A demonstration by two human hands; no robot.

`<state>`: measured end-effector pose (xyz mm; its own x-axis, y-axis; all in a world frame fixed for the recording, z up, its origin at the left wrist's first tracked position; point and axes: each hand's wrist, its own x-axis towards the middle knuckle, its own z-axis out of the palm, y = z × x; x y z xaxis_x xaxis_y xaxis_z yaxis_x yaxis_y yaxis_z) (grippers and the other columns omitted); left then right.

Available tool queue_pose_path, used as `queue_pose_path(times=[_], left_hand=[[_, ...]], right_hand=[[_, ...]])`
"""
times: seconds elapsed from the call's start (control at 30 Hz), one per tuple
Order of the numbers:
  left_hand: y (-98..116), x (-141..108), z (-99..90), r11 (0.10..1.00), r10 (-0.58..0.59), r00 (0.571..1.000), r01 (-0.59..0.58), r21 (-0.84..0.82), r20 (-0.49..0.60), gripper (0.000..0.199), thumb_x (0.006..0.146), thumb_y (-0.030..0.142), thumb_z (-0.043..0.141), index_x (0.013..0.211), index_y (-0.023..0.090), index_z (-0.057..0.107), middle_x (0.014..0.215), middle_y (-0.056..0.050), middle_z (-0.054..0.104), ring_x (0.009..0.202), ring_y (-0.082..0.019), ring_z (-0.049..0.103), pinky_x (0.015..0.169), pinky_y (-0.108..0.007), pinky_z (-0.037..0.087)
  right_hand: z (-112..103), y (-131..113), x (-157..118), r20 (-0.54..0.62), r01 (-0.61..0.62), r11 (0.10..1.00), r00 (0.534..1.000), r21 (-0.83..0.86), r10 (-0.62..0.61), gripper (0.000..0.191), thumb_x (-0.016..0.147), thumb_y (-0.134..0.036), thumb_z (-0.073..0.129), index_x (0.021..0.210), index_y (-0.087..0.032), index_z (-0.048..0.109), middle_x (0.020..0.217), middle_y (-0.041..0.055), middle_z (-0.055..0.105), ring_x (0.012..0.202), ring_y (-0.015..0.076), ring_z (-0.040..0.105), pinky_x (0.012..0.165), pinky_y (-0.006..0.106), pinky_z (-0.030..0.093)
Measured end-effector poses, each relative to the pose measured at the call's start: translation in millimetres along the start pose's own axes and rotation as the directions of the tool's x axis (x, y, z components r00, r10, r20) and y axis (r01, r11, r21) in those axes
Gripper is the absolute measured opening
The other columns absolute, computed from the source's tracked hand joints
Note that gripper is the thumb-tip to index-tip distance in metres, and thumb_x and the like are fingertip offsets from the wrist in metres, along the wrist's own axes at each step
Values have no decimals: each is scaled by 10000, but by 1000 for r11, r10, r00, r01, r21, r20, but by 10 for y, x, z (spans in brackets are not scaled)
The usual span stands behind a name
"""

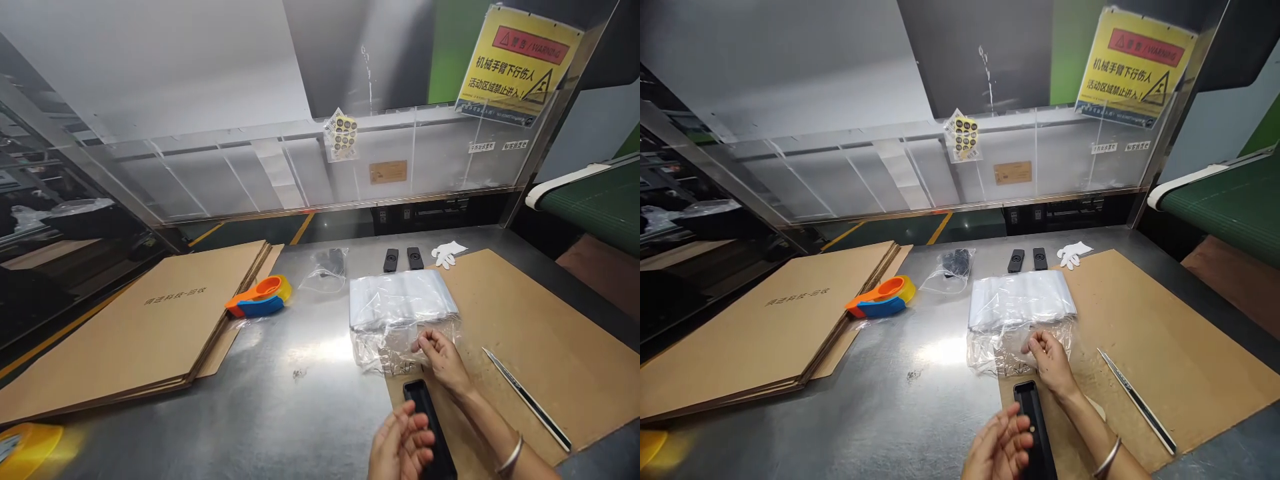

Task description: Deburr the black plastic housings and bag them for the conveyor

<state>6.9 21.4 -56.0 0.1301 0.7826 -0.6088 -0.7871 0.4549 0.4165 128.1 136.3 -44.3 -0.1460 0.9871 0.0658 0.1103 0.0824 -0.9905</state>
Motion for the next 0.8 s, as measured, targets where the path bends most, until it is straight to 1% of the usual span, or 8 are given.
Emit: queue_pose_path(times=[0.1,0.23,0.3,0.43,0.57,0.63,0.7,0.8], left_hand=[[150,20,219,991,123,987,-128,-46,-104,210,750,213,653,905,79,603,882,-147,673,731,-185,650,633,-254,489],[234,-97,388,991,79,979,-56,-122,189,379,787,414,595,923,62,628,884,-145,662,768,-209,632,707,-312,494],[217,-141,384,992,86,964,-60,-108,253,334,755,384,642,878,73,642,824,-107,659,712,-187,619,702,-314,490],[195,-195,268,973,215,968,-223,51,128,242,708,209,699,922,127,622,912,-81,651,806,-186,612,750,-305,467],[335,-277,148,808,446,883,-467,360,145,548,703,257,702,1211,247,497,1325,-84,467,1191,-251,435,974,-357,327],[409,-326,119,699,498,833,-550,457,242,563,719,322,677,1243,243,489,1349,-84,450,1270,-261,335,1042,-369,219],[427,-364,114,683,383,843,-534,499,377,601,730,363,659,1280,220,464,1292,-107,509,1251,-274,362,1050,-387,197],[341,-380,129,701,106,851,-431,568,515,562,719,358,680,1231,187,523,1108,-111,617,1020,-244,548,912,-337,372]], right_hand=[[23,-166,-295,80,-78,976,995,203,63,358,823,-557,484,780,-208,419,605,-56,462,587,104,488,635,252,433],[38,-356,-585,292,-270,894,942,358,168,358,788,-551,547,801,-221,407,491,-105,344,407,70,385,393,181,376],[24,-410,-646,378,-350,854,904,386,199,383,751,-556,590,785,-218,412,456,-115,340,347,58,358,311,148,298],[-46,-466,-670,452,-435,807,859,399,240,368,768,-533,589,798,-209,418,435,-132,370,265,3,209,268,118,154],[-91,-505,-707,531,-504,797,799,333,282,331,739,-450,657,759,-179,468,461,-121,368,314,1,185,274,121,121],[-79,-515,-742,552,-510,807,782,298,289,311,723,-418,678,735,-168,494,470,-110,372,334,10,214,282,130,136],[-47,-517,-772,552,-488,829,785,273,281,295,720,-398,685,713,-156,516,482,-95,397,356,16,254,307,136,162],[3,-513,-791,505,-433,865,822,252,264,307,709,-397,699,688,-140,533,503,-71,442,407,25,324,363,142,206]])
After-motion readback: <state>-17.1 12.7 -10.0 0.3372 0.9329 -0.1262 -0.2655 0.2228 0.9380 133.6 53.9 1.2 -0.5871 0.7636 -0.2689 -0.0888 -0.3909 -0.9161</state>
